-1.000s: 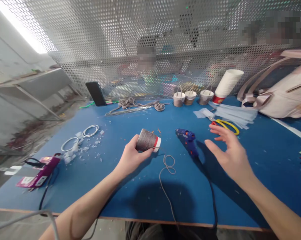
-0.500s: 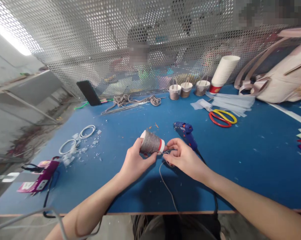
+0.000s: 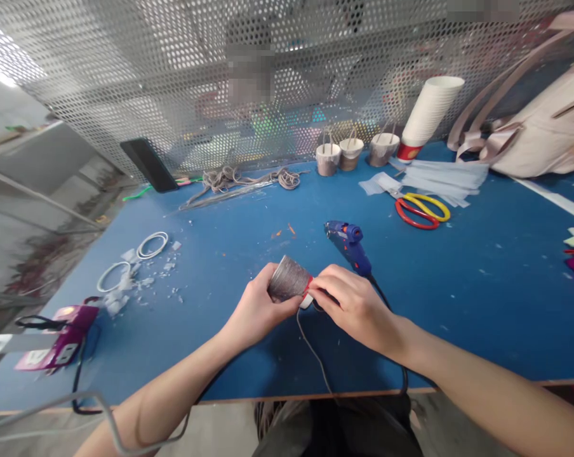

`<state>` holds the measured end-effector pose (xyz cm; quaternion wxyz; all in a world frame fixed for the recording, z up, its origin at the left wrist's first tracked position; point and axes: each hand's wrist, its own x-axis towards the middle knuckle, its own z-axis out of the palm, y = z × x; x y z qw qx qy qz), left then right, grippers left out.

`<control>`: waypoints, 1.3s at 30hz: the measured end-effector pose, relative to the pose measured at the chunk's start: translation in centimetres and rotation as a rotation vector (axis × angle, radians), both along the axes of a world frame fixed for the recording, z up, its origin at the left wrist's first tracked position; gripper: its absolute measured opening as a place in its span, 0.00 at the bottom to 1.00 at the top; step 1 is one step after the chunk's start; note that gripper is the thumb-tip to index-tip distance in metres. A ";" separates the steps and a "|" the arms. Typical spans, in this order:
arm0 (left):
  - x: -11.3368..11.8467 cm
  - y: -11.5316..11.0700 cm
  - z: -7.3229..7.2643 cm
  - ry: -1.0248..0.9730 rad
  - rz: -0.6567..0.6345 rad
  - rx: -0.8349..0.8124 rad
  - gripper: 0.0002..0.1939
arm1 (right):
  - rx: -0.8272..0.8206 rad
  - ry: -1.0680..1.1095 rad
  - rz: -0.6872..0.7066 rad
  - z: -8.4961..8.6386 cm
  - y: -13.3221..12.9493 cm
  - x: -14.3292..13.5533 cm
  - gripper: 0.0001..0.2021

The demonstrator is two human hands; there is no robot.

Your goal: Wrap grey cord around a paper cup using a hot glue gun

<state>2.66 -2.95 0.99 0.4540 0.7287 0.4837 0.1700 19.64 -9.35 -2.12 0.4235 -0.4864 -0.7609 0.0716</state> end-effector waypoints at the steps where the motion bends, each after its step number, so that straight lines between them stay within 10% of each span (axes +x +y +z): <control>1: 0.0 0.0 0.0 0.007 -0.002 -0.014 0.13 | -0.009 -0.003 -0.004 0.0 0.0 0.0 0.09; 39: -0.2 -0.4 0.4 0.012 -0.030 0.133 0.09 | -0.091 -0.006 -0.023 0.5 -0.3 0.3 0.10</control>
